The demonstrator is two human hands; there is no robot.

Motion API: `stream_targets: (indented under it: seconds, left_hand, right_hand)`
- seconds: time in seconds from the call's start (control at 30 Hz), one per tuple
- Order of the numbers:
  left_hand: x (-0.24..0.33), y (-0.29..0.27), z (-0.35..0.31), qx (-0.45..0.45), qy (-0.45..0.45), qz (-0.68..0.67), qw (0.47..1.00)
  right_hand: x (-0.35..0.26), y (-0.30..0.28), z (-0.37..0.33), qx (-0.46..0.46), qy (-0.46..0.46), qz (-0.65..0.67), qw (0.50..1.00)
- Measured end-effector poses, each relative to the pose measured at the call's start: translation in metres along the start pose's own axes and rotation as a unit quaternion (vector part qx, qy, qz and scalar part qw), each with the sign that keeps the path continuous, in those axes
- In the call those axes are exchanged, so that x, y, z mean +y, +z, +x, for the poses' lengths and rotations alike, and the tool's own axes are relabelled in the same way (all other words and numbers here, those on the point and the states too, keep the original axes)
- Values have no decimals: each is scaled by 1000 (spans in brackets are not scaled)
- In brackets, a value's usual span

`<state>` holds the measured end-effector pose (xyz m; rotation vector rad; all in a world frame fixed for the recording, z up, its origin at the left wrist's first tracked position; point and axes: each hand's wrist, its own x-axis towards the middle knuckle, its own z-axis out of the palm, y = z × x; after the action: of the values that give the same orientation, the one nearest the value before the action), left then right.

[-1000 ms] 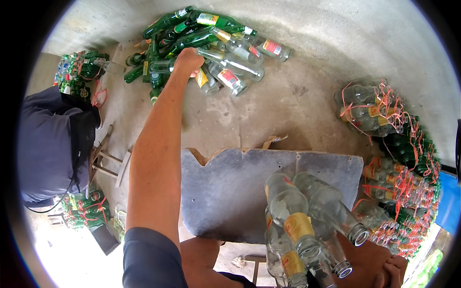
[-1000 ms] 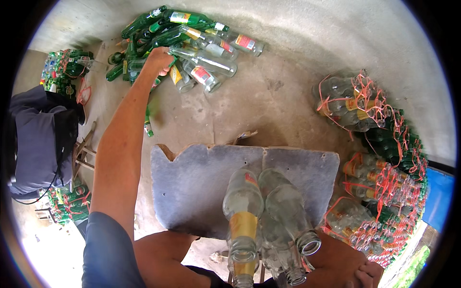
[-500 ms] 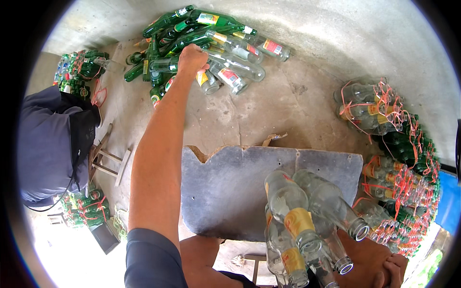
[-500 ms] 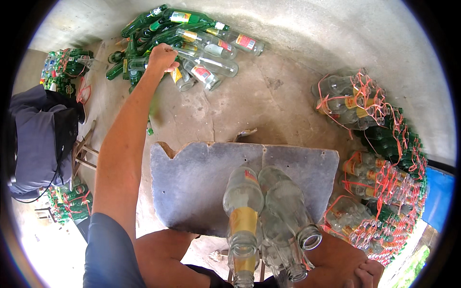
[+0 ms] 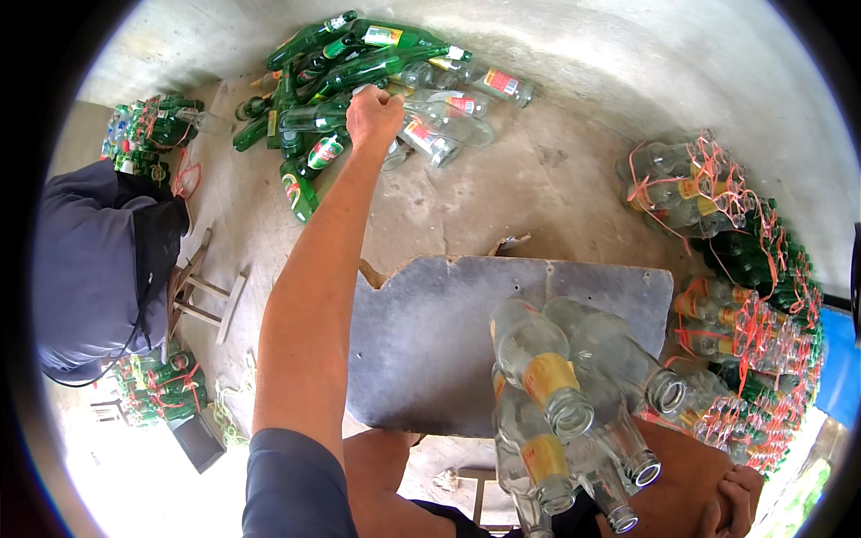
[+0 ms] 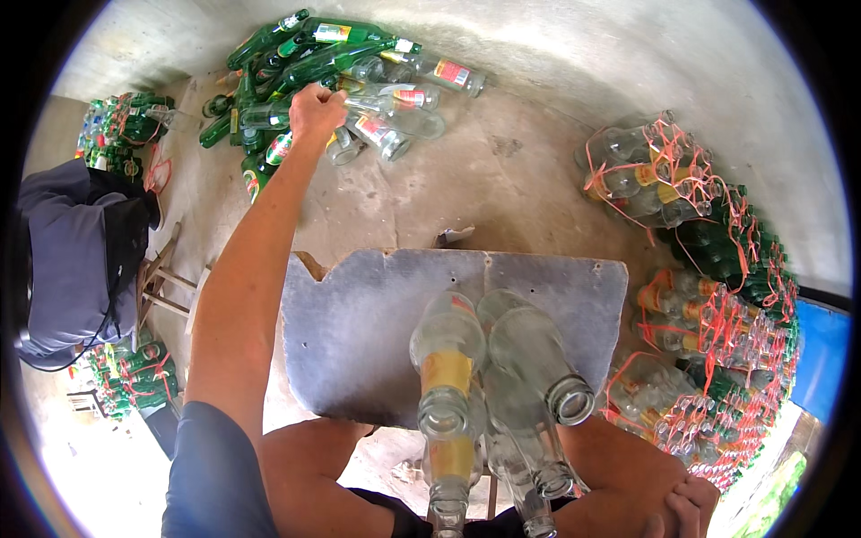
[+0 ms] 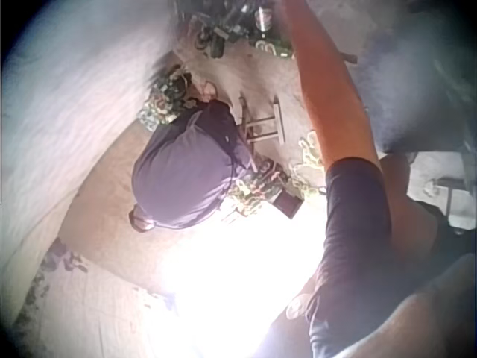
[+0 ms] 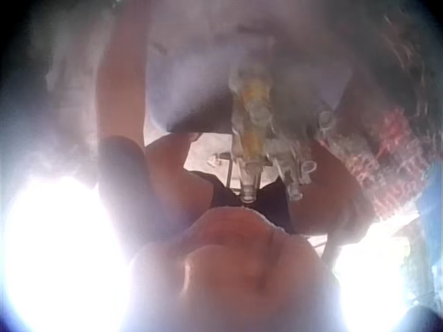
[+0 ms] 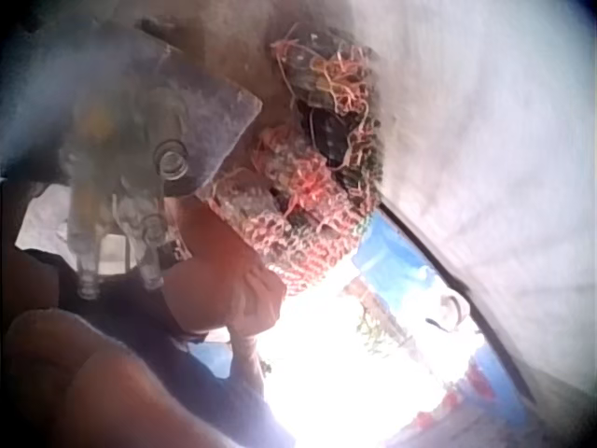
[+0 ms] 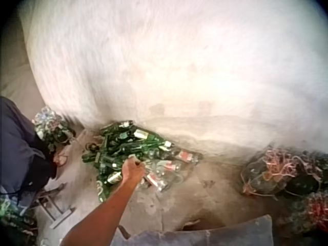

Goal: The person sits on the floor and sorts empty glass bottles by picking them up from a pile and placing them onto a metal tray. They handle the bottles one by one, arranging them upright on the tray. Later, they pick up a bundle of yellow rope and begin to untangle it.

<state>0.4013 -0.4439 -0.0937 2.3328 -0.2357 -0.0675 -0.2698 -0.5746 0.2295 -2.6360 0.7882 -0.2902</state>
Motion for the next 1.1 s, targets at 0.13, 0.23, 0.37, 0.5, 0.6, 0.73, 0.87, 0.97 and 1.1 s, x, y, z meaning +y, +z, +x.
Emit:
stream_targets:
  seconds: [0.13, 0.23, 0.37, 0.5, 0.6, 0.73, 0.87, 0.97, 1.1]
  left_hand:
    - [12, -1, -14, 13, 15, 7, 1000]
    - [21, -8, -24, 25, 55, 21, 998]
    - [34, -13, -35, 47, 111, 31, 992]
    - [47, -27, -41, 61, 190, 37, 979]
    - [54, -46, -51, 56, 217, 22, 974]
    - [66, -85, -64, 69, 352, 51, 932]
    - [106, -142, -118, 66, 449, 1, 891]
    - [122, -181, -156, 21, 411, -44, 910]
    - [119, -224, -187, -33, 363, -82, 928]
  right_hand:
    - [13, 4, -11, 43, -55, 17, 997]
    - [14, 6, -14, 64, -63, -5, 996]
    - [12, 7, -16, 74, -59, -7, 995]
    - [19, 13, -28, 99, -44, 16, 994]
    - [18, 11, -33, 63, -12, 9, 998]
    - [11, -10, -55, -28, 44, -27, 998]
    - [-5, -9, -65, -12, 67, -51, 996]
    - [-8, -6, -74, -4, 55, -43, 998]
    - [-17, -7, -83, -4, 45, -40, 998]
